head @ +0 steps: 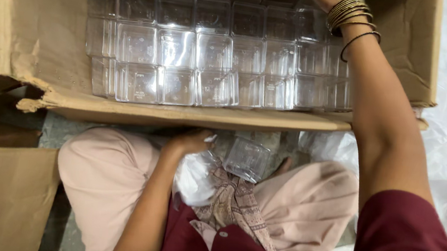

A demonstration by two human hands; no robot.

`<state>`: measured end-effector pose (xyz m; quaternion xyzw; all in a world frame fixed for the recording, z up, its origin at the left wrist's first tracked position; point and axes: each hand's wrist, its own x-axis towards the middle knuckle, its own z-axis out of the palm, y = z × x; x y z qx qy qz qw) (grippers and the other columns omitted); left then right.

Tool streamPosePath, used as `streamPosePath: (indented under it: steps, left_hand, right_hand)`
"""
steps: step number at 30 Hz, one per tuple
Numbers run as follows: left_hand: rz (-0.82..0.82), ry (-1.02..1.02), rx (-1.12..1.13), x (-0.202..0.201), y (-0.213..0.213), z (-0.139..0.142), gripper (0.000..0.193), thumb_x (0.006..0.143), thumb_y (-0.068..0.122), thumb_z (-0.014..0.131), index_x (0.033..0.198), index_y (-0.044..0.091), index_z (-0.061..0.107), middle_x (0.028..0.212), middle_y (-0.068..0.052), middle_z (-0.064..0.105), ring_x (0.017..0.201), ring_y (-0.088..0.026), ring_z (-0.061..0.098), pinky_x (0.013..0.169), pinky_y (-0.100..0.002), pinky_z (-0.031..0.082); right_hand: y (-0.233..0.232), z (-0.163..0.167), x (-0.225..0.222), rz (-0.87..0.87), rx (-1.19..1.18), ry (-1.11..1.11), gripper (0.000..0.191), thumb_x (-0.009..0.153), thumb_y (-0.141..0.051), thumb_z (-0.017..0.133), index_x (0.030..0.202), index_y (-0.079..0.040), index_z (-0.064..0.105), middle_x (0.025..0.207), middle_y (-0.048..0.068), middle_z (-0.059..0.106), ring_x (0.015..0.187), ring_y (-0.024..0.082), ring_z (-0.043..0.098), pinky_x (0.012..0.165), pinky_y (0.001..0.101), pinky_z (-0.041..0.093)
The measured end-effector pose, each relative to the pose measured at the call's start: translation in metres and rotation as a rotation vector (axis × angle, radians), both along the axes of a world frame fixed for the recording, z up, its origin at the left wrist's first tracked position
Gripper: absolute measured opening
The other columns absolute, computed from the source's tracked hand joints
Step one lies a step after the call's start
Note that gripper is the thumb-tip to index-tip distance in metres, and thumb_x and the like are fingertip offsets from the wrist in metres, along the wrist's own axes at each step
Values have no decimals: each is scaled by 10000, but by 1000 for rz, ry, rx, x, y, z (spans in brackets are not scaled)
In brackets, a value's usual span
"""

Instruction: The person sits on the floor and removes white plastic bags from clear plastic boxes, stacking the boxes into a large cardboard carton. They repeatedly pull a boxed container from the carton, strip off its plastic wrapping, and place the unwrapped box back into the carton alongside the others.

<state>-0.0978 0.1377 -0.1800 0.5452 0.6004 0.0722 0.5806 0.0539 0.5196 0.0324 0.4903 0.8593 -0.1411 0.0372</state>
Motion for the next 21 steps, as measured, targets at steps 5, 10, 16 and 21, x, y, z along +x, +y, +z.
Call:
streamPosePath:
  steps: [5, 10, 16, 21]
  left_hand:
    - [-108, 30, 219, 3, -2, -14, 612, 936, 442, 635, 1415, 73, 544, 1471, -184, 503, 1348, -357, 463, 1112, -403, 353]
    - [-173, -9, 128, 13, -16, -4, 479, 883, 442, 672, 1173, 62, 708, 1136, -177, 750, 1026, -316, 712, 928, -418, 520]
    - [-299, 20, 260, 47, -18, 12, 385, 815, 350, 739, 1049, 45, 738, 994, -188, 754, 892, -299, 735, 816, -431, 549]
    - [-298, 17, 327, 58, -22, 10, 405, 776, 344, 727, 1084, 82, 748, 1016, -190, 757, 917, -325, 733, 837, -431, 557]
  right_hand:
    - [-100, 74, 32, 319, -93, 199, 657, 790, -451, 857, 1178, 25, 624, 1096, 186, 693, 1031, 306, 665, 880, 416, 534]
    - [-260, 89, 108, 520, 94, 899, 947, 830, -136, 862, 1490, -161, 182, 1282, 104, 516, 1270, 279, 555, 1151, 414, 463]
    - [-381, 6, 152, 305, 5, 899, 884, 728, -253, 902, 1317, -142, 252, 1457, 220, 418, 1350, 330, 504, 1143, 467, 494]
    - [-402, -26, 151, 243, 100, 706, 852, 732, -341, 912, 1289, -78, 324, 1484, 260, 399, 1427, 417, 415, 1178, 524, 411]
